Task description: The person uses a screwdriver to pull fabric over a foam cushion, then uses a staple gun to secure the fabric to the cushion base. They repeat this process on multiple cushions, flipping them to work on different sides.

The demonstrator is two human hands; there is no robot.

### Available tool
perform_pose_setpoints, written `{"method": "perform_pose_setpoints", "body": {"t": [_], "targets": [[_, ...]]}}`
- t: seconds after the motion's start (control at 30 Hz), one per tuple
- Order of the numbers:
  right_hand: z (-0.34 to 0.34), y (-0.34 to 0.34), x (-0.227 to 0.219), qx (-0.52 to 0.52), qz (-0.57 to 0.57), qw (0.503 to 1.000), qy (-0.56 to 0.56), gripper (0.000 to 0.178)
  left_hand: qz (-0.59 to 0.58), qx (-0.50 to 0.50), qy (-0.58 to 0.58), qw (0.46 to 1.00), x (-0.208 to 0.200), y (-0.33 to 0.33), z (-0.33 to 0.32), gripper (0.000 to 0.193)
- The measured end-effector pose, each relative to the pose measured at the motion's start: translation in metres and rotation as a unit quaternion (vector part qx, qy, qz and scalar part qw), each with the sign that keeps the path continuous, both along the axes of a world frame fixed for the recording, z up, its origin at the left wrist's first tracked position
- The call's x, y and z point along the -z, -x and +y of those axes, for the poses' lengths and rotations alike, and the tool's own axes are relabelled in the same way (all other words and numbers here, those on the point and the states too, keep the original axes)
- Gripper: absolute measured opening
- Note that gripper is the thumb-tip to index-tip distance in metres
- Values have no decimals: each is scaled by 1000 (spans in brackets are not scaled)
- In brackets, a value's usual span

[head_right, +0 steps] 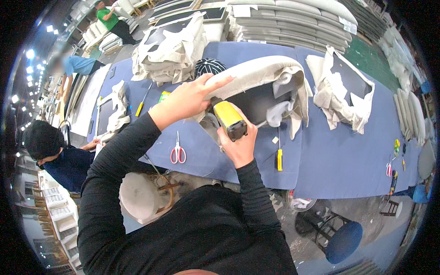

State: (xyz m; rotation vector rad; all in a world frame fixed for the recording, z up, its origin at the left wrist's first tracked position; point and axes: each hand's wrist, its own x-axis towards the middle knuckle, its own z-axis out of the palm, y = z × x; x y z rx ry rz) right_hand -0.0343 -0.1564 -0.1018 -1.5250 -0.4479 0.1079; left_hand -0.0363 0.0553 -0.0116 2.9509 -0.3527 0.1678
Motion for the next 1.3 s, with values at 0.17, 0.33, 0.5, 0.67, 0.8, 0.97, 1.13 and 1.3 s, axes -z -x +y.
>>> {"method": "perform_pose_setpoints", "body": {"t": [0.17,0.33,0.5,0.67,0.8,0.97,1.13,1.3], "targets": [[3,5,7,-12,8,1000,18,56,10,-8,-19,1000,-7,3,-4,111],[4,2,20,-44,55,997,16,55,96,104,102,985,-19,-1,21,109],[-13,1,30,-55,158,985,-39,44,320,-14,290,902,-41,11,29,71],[-14,12,42,-5,121,991,-57,51,97,61,115,987,-4,22,28,80],[-8,28,8,-17,62,993,-95,67,54,32,89,994,0,24,21,87],[2,29,3,-31,-62,996,-63,70,69,26,110,991,-5,23,17,91],[8,30,1,-21,-105,993,-41,70,69,16,107,992,-6,26,11,96],[7,31,1,-31,-78,995,-50,68,107,18,126,986,-9,26,13,102]]}}
